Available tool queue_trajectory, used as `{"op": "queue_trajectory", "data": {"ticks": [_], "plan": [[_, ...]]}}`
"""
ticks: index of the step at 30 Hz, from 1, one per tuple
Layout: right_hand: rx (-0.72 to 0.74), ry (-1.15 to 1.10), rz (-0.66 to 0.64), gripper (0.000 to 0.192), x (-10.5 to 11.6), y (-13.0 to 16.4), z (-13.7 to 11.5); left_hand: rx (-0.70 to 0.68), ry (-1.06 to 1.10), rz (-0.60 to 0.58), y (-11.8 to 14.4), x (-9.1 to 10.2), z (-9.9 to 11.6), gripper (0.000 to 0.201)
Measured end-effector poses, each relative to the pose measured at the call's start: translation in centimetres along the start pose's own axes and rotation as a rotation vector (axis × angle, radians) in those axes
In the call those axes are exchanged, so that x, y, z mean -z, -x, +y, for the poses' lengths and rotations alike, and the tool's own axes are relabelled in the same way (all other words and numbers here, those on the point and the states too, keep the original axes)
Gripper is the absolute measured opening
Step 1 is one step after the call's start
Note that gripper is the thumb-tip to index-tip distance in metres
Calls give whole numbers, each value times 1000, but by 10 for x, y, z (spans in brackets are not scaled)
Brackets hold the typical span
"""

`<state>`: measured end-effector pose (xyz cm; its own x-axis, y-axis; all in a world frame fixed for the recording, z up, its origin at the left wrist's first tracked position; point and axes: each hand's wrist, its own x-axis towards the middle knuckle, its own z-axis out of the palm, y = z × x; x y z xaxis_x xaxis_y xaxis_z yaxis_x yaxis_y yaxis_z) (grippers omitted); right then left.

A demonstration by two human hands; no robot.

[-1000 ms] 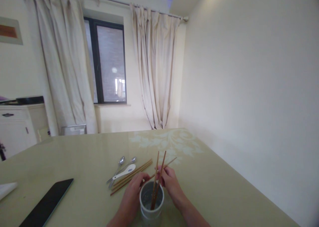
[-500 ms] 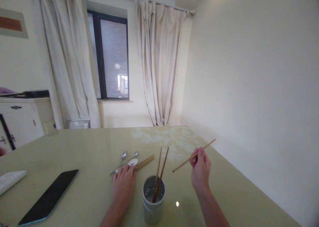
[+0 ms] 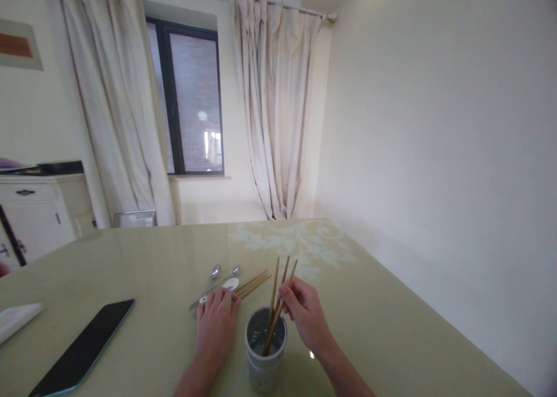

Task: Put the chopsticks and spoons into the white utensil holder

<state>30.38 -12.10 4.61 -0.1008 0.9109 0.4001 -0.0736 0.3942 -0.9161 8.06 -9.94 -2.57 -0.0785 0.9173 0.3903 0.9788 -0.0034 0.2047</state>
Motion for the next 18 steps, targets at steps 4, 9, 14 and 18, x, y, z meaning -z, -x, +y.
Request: {"op": "queue_trajectory", "data": {"ticks": [4, 9, 14, 18], "plan": [[19, 31, -45, 56, -3, 2, 2, -42, 40, 1, 0, 1, 3, 27], [67, 43, -82, 56, -4, 6, 0, -76, 76, -16, 0, 1, 3, 24], [140, 60, -61, 44, -6, 9, -6, -70, 95, -24, 0, 2, 3, 24], [185, 67, -38, 43, -8, 9, -9, -83, 108, -32, 0, 3, 2, 25]]}}
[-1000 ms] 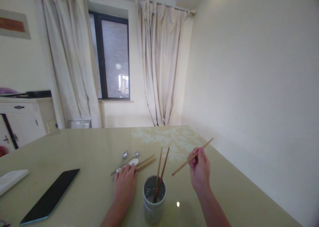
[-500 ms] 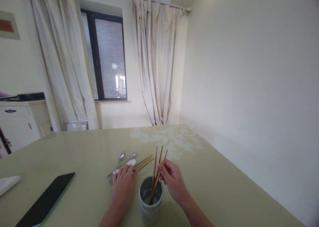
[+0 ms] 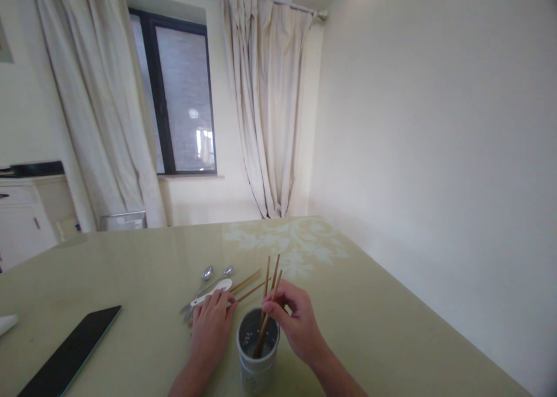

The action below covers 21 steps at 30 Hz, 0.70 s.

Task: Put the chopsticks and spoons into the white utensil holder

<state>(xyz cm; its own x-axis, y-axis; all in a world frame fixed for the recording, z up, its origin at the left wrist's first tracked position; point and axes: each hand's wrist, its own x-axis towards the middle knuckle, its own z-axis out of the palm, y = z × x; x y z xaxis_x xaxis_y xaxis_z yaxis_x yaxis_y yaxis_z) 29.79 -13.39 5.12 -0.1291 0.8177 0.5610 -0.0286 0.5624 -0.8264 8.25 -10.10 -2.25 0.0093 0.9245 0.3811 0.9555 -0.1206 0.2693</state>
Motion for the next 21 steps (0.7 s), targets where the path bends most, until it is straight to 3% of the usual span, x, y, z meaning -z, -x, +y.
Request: {"op": "queue_trajectory", "data": {"ticks": [13, 21], "plan": [[-79, -10, 26, 42, -4, 3, -3, -7, 33, -4, 0, -1, 0, 27], [-122, -179, 295, 47, 8, -11, 2, -7, 57, 14, -1, -3, -1, 26]]}}
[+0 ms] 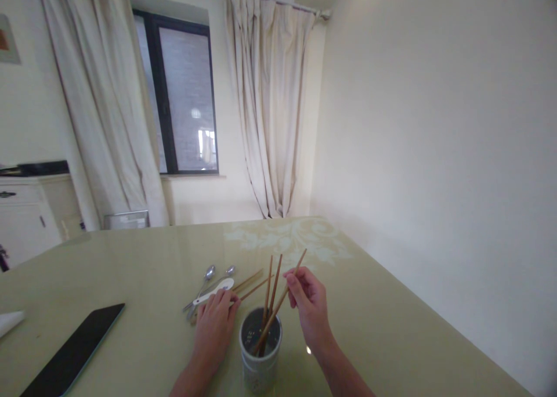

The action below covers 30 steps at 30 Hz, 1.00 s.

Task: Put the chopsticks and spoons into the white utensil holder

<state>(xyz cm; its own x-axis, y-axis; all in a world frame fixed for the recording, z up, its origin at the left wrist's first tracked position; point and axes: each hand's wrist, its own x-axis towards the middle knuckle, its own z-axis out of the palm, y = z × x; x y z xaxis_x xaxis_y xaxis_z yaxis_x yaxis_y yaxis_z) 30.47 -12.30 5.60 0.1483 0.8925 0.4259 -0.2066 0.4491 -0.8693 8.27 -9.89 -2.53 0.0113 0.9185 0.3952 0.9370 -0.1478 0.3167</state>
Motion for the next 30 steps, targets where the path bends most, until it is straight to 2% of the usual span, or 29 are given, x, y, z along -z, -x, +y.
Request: {"op": "queue_trajectory", "data": {"ticks": [5, 9, 12, 16, 18, 21, 24, 30], "plan": [[10, -18, 47, 47, 2, -3, 1, 6, 18, -24, 0, 3, 3, 26], [-11, -29, 2, 48, -1, -2, 2, 15, 60, -16, -2, 1, 1, 27], [-40, -34, -35, 50, -2, -2, 6, 26, 194, -19, -3, -3, -2, 32], [-112, 2, 20, 60, -1, -4, 22, 34, 464, -1, -2, -7, 3, 36], [-164, 24, 26, 64, -1, -4, 35, -7, 575, 1, -1, -6, 10, 36], [-217, 58, -52, 62, -2, -5, 51, -80, 704, -28, 1, -1, 20, 33], [-236, 86, -123, 55, -2, -5, 59, -120, 752, -48, 3, 6, 26, 31], [-256, 172, -65, 53, 0, -5, 62, -110, 775, -56, 3, 14, 30, 32]]}}
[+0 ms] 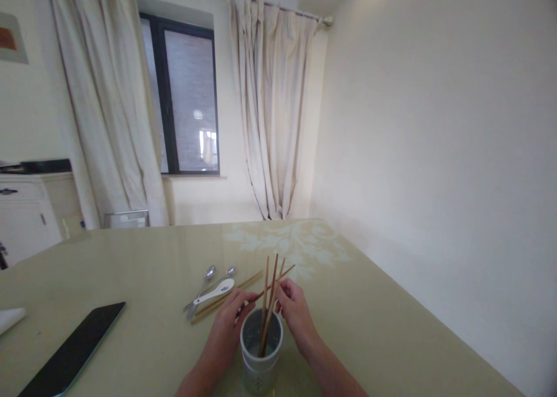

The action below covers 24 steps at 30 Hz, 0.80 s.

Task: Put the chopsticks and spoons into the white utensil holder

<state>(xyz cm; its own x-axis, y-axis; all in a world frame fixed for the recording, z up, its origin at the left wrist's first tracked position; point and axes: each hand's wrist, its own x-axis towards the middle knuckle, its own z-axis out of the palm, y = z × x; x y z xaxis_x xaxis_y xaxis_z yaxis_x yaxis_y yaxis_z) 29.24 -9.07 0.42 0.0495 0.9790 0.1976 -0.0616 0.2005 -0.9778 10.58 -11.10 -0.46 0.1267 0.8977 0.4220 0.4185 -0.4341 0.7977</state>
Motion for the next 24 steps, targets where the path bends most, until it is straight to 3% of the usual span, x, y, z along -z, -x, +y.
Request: {"op": "queue_trajectory", "data": {"ticks": [4, 6, 11, 14, 16, 18, 21, 24], "plan": [[11, -2, -52, 54, -1, 0, -5, -23, 2, -19, 1, -2, 2, 28], [61, -5, 12, 57, 4, -3, -11, -33, -5, -14, 1, -3, -2, 29], [280, -63, 528, 54, 48, -18, -36, -44, -262, 179, -4, 9, -25, 31], [351, -199, 693, 51, 73, -22, -51, 29, -558, 213, -5, 19, -36, 30], [362, -305, 678, 51, 79, -21, -59, 102, -754, 175, -4, 23, -37, 31], [360, -378, 584, 51, 75, -17, -65, 164, -903, 126, -1, 24, -34, 33], [343, -388, 375, 47, 58, -6, -68, 213, -989, 62, 2, 24, -29, 33], [284, -262, 109, 46, 38, 6, -65, 228, -968, 32, 3, 23, -29, 32]]}}
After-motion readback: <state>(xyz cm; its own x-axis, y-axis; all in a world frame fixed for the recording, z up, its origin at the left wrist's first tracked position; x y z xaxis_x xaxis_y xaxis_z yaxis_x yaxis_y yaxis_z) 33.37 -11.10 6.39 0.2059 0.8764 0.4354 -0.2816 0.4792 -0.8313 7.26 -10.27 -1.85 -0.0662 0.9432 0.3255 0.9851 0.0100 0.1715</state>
